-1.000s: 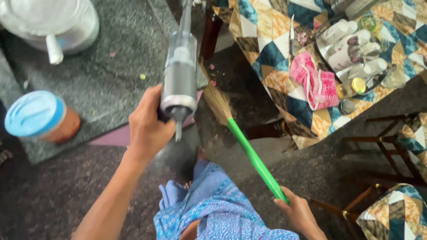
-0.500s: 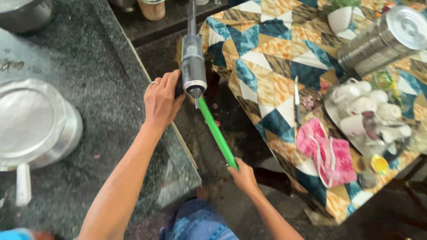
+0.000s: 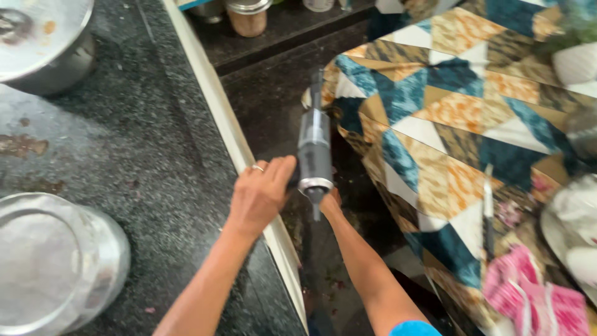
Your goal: The person sweeps debris from a dark tiled floor into a blue plastic tub using a handheld broom while holding a portable vacuum cleaner.
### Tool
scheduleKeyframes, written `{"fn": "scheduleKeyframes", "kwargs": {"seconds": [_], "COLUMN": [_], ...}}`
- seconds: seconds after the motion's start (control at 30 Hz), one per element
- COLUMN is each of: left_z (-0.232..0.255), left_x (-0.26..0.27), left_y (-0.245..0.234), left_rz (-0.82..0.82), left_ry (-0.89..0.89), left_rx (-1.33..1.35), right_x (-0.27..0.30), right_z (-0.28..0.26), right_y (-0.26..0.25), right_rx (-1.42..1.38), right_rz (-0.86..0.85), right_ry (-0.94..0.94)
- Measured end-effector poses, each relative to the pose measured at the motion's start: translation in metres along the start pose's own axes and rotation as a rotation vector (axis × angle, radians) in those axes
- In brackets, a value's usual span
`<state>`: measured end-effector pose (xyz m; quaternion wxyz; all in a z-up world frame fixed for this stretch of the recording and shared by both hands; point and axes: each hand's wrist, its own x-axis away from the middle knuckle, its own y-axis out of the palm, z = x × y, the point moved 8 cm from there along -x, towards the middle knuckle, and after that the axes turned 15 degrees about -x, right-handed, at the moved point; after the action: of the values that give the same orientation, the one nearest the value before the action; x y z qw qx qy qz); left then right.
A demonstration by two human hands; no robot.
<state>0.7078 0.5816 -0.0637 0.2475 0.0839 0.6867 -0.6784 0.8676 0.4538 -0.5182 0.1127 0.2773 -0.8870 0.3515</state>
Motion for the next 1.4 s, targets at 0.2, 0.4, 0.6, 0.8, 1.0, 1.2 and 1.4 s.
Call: {"fn": "scheduleKeyframes", "kwargs": {"seconds": [0.2, 0.4, 0.6, 0.8, 1.0, 1.2, 1.4], "left_z": [-0.011, -0.015, -0.018, -0.017, -0.017, -0.014, -0.013], "left_x": [-0.005, -0.006, -0.006, 0.001, 0.006, 0.012, 0.015], "left_y": [-0.006, 0.005, 0.004, 0.01, 0.01, 0.012, 0.016], "left_rz": [-0.002, -0.088, -0.056, -0.03, 0.037, 0.102, 0.124], "left_ry": [-0.095, -0.12, -0.126, -0.095, -0.037, 0.003, 0.035], "left_rx": [0.034, 0.024, 0.031, 0.019, 0.04, -0.027, -0.04], "right_x": [-0.05, -0.057, 0.012, 0.193, 0.323, 0.446, 0.57], "right_z": [-0.042, -0.045, -0.001, 0.103, 0.137, 0.094, 0.067], "right_y": [0.072, 0.083, 0.052, -0.091, -0.19, -0.307, -0.345], "right_rx": [0.24, 0.545, 0.815, 0.997, 1.227, 1.082, 0.936], "right_rz": [-0.093, -0.17, -0.313, -0.387, -0.665, -0.478, -0.369], "right_ry": [-0.176, -0.385, -0.628, -0.8, -0.524, -0.191, 0.153]}}
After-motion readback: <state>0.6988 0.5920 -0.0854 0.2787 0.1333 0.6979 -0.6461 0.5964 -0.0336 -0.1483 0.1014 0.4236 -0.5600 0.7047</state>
